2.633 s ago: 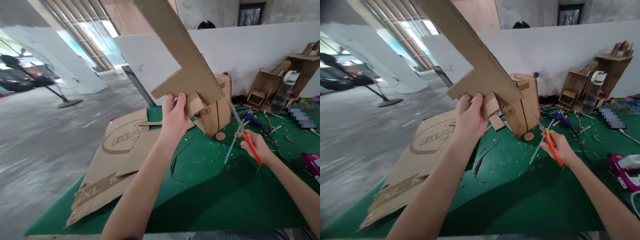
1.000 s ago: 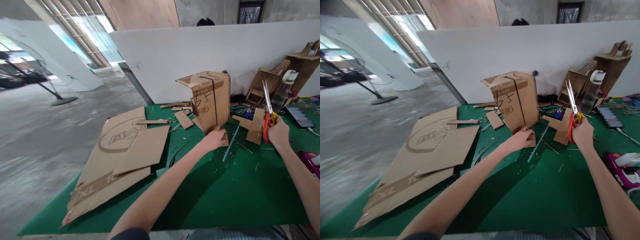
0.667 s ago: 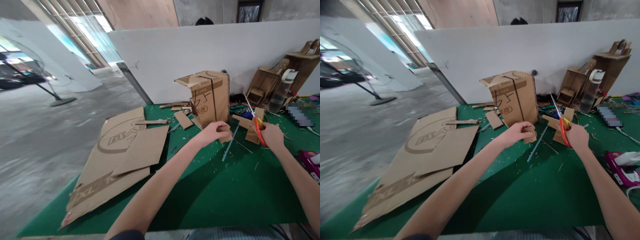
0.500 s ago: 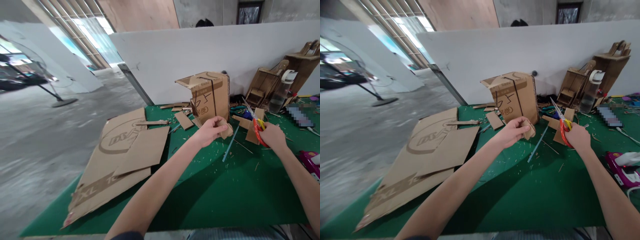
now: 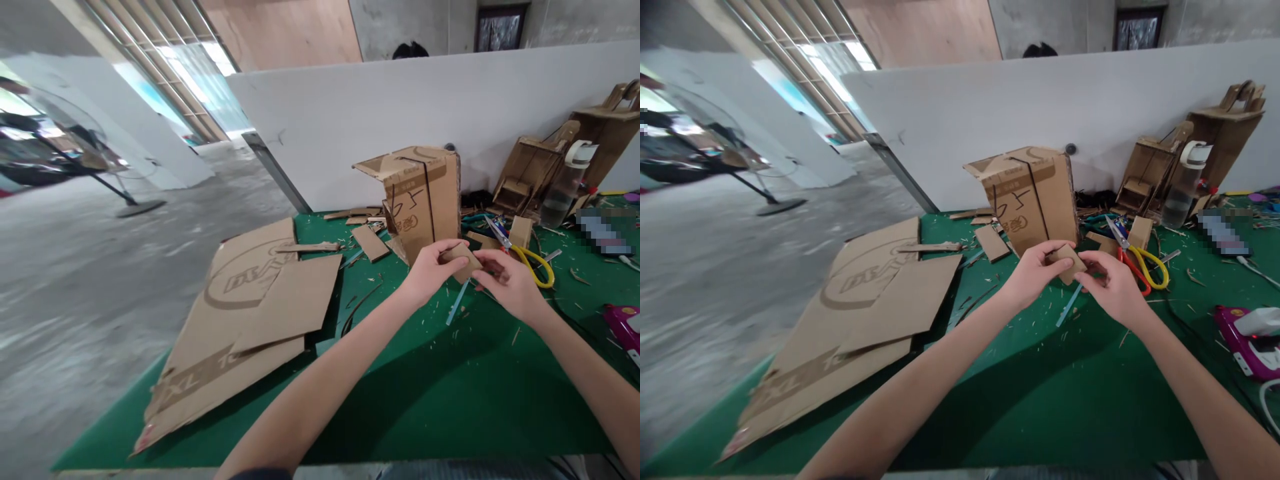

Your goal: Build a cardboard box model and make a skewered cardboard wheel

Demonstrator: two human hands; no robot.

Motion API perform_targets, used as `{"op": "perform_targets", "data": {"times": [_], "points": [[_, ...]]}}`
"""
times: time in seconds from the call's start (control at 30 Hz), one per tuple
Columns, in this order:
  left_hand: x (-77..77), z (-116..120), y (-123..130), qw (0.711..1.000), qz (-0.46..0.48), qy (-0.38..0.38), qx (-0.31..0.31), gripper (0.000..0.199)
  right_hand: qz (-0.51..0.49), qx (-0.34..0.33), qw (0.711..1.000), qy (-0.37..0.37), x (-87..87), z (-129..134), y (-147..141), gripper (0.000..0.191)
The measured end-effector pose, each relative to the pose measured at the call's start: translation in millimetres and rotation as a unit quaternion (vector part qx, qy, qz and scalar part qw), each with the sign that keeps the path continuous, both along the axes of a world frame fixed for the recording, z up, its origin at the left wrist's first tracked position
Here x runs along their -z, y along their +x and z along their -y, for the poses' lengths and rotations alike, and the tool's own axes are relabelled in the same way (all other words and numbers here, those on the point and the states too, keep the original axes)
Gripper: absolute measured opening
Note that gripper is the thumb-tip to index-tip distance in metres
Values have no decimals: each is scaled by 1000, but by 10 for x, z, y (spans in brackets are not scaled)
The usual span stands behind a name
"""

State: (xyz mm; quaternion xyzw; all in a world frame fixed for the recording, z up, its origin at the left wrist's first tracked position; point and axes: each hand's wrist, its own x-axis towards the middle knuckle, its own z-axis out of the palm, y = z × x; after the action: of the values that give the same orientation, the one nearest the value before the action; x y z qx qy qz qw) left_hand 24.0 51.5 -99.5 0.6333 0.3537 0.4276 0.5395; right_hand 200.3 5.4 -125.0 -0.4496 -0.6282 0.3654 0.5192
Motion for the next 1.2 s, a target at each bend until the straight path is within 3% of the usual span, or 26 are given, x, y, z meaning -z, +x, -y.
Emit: {"op": "perform_targets", "data": {"times": [0.13, 0.3, 0.37, 0.6, 0.93, 1.2], "points": [[33, 13, 14, 1000, -19, -13, 9, 41, -82, 45, 995, -29, 155, -70, -69, 32], [-5, -38, -100, 985, 45, -71, 149, 73, -249, 42, 961, -110, 117, -131, -11, 32], [-38, -43, -134, 980, 46, -71, 178, 74, -304, 20, 941, -148, 81, -120, -12, 31], [-27, -23, -77, 994, 18, 6, 112, 57, -350, -5, 921, -174, 81, -76, -60, 30], [148, -89, -68, 989, 77, -7, 122, 55, -377, -46, 900, -216, 105, -51, -121, 29], [131, -15, -30, 996, 23, 45, 79, 52, -377, -30, 899, -220, 119, -50, -134, 33]]}}
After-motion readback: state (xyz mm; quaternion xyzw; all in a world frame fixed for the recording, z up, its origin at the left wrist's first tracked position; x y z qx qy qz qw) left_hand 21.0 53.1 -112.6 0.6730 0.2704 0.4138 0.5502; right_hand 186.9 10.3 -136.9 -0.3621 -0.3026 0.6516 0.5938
